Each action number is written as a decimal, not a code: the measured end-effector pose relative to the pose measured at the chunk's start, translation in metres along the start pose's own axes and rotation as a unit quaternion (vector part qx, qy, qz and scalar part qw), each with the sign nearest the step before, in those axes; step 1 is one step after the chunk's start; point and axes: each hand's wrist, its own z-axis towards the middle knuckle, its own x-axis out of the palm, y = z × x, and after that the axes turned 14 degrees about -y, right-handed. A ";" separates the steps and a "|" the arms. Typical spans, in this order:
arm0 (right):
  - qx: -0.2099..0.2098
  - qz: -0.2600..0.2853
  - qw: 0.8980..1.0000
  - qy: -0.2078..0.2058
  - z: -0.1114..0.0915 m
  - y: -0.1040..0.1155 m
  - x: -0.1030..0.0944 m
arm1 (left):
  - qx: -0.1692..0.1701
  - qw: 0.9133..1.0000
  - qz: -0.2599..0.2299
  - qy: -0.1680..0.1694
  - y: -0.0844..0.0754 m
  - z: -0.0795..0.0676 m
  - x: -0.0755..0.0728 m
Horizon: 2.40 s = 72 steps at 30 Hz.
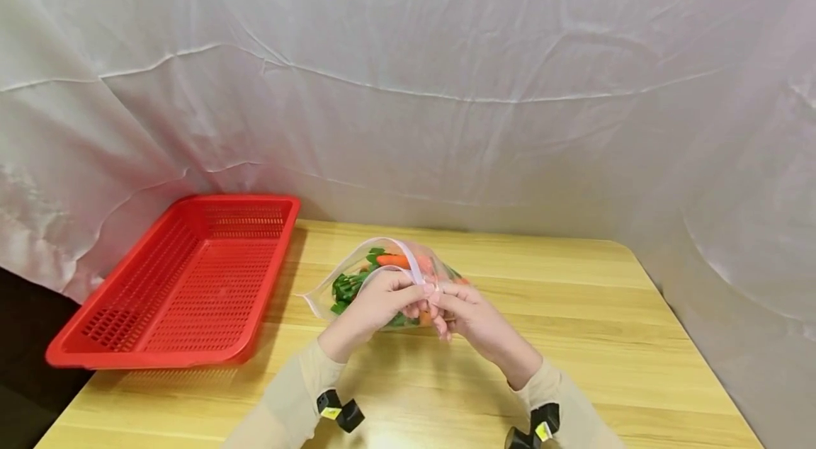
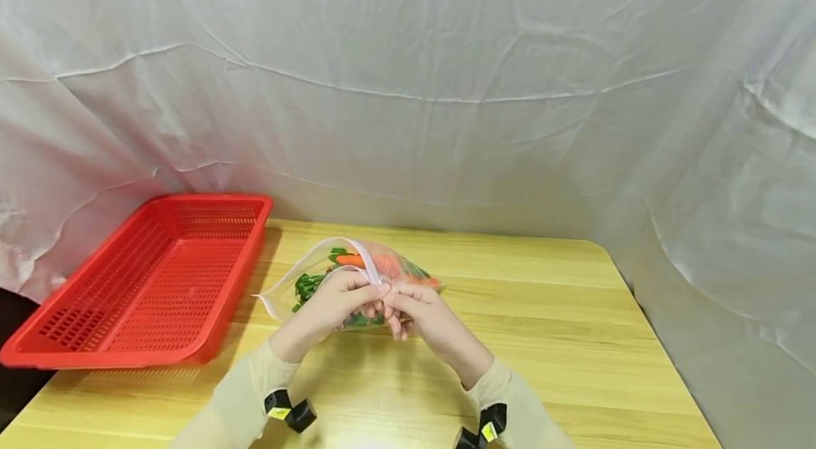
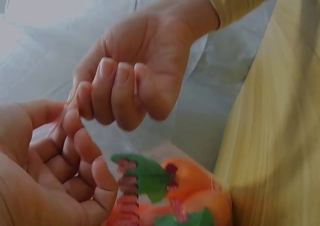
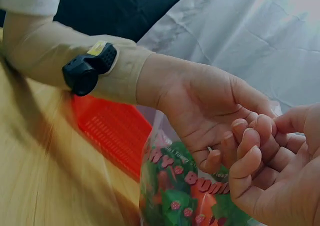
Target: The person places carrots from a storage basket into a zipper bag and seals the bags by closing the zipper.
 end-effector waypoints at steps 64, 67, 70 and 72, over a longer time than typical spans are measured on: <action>-0.020 0.190 0.979 0.070 0.004 0.013 -0.035 | -0.036 0.949 -0.100 -0.297 -0.015 0.006 -0.069; -0.021 0.199 0.977 0.076 0.005 0.014 -0.040 | -0.034 0.947 -0.105 -0.302 -0.016 0.006 -0.073; -0.020 0.199 0.977 0.077 0.006 0.014 -0.045 | -0.035 0.944 -0.105 -0.310 -0.017 0.005 -0.076; -0.019 0.197 0.977 0.075 0.006 0.015 -0.047 | -0.038 0.943 -0.105 -0.314 -0.017 0.005 -0.078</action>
